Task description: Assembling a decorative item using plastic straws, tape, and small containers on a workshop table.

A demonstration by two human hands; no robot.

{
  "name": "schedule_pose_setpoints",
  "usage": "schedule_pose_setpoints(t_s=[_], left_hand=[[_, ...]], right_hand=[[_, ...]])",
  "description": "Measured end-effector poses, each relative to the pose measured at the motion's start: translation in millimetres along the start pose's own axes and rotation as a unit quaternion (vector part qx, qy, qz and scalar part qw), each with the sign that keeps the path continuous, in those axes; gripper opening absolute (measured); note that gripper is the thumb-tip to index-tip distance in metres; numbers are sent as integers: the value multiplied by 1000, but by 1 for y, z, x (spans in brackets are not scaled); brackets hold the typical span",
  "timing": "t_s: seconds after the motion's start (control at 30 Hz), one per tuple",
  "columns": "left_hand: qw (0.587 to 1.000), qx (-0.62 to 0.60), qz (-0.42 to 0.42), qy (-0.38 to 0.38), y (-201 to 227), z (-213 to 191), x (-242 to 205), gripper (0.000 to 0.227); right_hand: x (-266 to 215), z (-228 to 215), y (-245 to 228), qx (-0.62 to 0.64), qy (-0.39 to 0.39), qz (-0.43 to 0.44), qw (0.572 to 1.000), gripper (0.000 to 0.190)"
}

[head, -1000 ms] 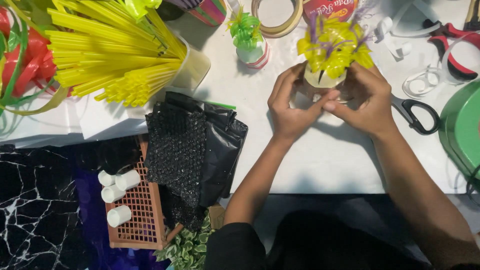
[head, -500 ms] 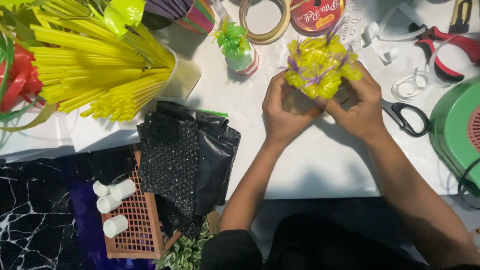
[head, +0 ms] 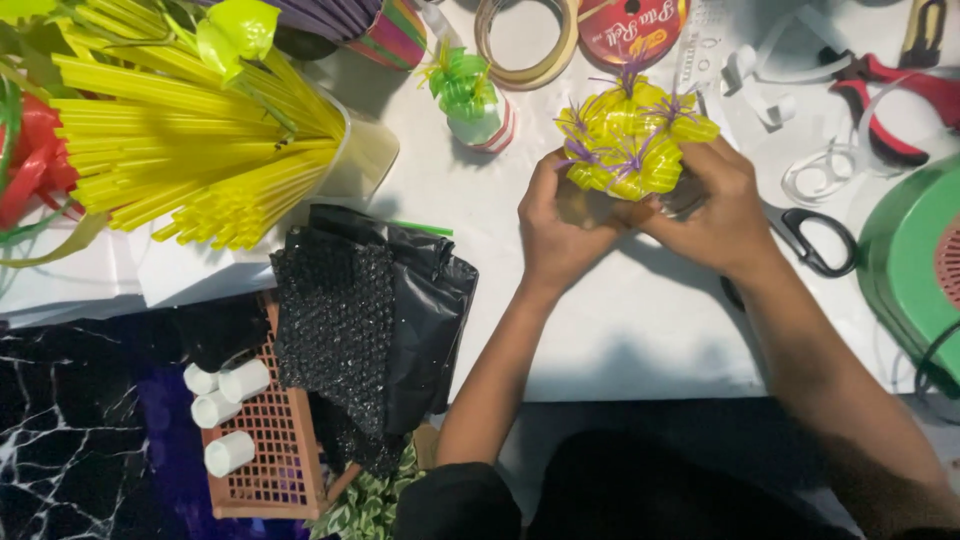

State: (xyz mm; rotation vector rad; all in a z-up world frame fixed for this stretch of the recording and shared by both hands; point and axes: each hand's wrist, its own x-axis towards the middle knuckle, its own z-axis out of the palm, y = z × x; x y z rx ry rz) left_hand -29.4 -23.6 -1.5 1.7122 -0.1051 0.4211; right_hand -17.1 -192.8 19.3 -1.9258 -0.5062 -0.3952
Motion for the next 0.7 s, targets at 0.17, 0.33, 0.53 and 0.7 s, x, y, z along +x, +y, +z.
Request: schedule_pose_setpoints(t_s=[0.17, 0.33, 0.53, 0.7], left_hand=[[1000, 18, -9, -10, -1, 0, 0, 65], [999, 36, -6, -18, 2, -2, 2, 65], [998, 48, 7, -33, 2, -7, 4, 67], [998, 55, 8, -33, -1, -6, 3, 67]], right_hand=[[-8, -1, 13, 18, -6, 14, 1000, 40], [-9, -1, 11, 10, 10, 15, 1000, 40], [-8, -2, 15, 4, -8, 8, 1000, 41], [-10, -3, 16, 6, -9, 9, 1000, 41]])
